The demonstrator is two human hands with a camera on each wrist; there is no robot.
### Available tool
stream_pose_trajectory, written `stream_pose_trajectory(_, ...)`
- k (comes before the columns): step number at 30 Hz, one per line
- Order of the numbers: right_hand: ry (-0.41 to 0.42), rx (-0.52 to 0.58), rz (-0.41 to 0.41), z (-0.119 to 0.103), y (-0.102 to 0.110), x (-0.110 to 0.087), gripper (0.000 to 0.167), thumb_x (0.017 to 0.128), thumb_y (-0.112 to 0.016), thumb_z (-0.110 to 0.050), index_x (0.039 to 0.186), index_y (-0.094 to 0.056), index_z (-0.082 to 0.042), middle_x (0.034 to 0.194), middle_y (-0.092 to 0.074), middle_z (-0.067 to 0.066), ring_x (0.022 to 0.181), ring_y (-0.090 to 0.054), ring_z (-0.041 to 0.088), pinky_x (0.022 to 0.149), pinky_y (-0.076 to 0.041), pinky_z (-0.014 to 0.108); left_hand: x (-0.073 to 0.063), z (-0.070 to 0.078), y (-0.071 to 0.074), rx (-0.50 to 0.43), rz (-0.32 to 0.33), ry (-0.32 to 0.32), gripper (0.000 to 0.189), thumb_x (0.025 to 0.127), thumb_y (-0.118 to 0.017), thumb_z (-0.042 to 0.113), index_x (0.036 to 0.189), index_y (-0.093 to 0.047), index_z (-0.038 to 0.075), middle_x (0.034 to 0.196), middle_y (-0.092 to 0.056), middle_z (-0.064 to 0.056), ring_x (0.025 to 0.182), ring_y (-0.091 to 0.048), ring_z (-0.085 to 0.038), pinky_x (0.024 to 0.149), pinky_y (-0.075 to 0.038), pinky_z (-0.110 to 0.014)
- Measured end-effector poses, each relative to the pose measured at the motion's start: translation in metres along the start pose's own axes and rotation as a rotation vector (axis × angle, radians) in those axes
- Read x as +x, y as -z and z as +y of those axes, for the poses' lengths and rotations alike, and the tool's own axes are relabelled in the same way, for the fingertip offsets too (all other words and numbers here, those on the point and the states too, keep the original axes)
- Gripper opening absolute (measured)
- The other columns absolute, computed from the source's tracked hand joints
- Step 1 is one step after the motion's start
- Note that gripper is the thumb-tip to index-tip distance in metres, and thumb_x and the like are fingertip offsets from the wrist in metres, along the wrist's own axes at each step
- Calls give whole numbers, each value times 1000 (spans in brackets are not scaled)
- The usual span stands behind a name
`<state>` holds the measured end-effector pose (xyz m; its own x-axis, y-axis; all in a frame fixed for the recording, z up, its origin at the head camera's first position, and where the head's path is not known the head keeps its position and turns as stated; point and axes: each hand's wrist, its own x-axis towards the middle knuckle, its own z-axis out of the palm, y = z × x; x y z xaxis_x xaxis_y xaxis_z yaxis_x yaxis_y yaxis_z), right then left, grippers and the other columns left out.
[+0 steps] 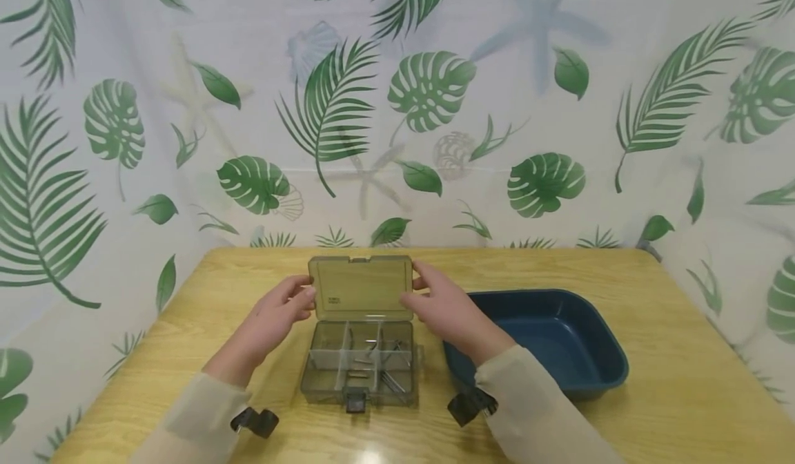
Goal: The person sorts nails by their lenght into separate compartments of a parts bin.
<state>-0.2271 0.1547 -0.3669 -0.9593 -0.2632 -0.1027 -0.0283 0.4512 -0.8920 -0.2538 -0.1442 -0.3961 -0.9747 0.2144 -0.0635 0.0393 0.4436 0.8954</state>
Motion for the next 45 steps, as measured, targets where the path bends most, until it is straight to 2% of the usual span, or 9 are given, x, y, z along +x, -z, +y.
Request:
stream_pose_trajectory(7,43,-59,6,5,2,-22,66,104,-56,-43,158,-29,-16,147,-42,14,131,-51,34,101,-47,55,-12,-9,0,-21,-14,-73,50,104,-52,50,143,-48,19,130,-54,-8,121,-59,-35,101,-46,-57)
stream_pose_trajectory(10,86,-118,-10,11,-1,-29,61,104,-54,-46,154,-36,-15,147,-41,13,135,-48,34,102,-45,57,-19,-13,1,41,-36,-125,49,103,-53,50,141,-49,18,133,-53,-6,124,-56,-32,101,-46,-56)
stream_pose_trajectory(16,186,-408,-94,16,-13,-39,64,100,-55,-56,151,-46,-19,153,-38,5,137,-44,30,105,-43,57,-32,-16,2,373,-177,-318,62,96,-62,56,147,-48,23,150,-44,3,135,-47,-25,107,-43,-51)
stream_pose_trajectory(21,239,-686,-190,19,-25,-43,78,95,-60,-60,157,-40,-18,162,-30,9,144,-37,32,109,-42,53,-34,-17,-2,636,-320,-489,76,92,-67,58,155,-44,22,162,-32,-3,149,-27,-28,115,-34,-55)
stream_pose_trajectory(24,260,-777,-208,21,-32,-43,82,94,-63,-59,159,-37,-17,163,-27,12,148,-29,34,112,-37,55,-33,-17,-7,728,-367,-537,85,91,-67,61,158,-37,18,164,-27,-7,152,-19,-33,117,-29,-55)
stream_pose_trajectory(28,272,-873,-205,24,-42,-39,87,92,-63,-62,161,-32,-18,165,-21,14,151,-17,37,115,-31,60,-33,-17,-12,816,-379,-535,92,89,-67,64,161,-31,19,166,-21,-6,153,-14,-33,118,-29,-54)
stream_pose_trajectory(33,309,-971,-162,26,-57,-33,95,89,-69,-61,161,-28,-13,165,-17,22,150,-15,42,112,-35,60,-33,-16,-22,900,-372,-481,103,84,-72,65,163,-23,20,168,-11,-7,153,-5,-34,117,-31,-55)
stream_pose_trajectory(39,286,-1005,-95,31,-71,-26,103,86,-68,-67,162,-25,-12,166,-12,22,151,-10,42,113,-34,60,-33,-13,-35,889,-360,-408,109,84,-73,64,164,-17,16,168,-2,-11,152,4,-40,113,-38,-52)
stream_pose_trajectory(45,274,-977,-82,34,-76,-25,104,87,-63,-71,163,-22,-14,167,-7,19,152,-6,41,114,-32,61,-33,-14,-38,872,-358,-370,108,86,-69,66,164,-13,16,168,1,-12,151,8,-41,115,-35,-52)
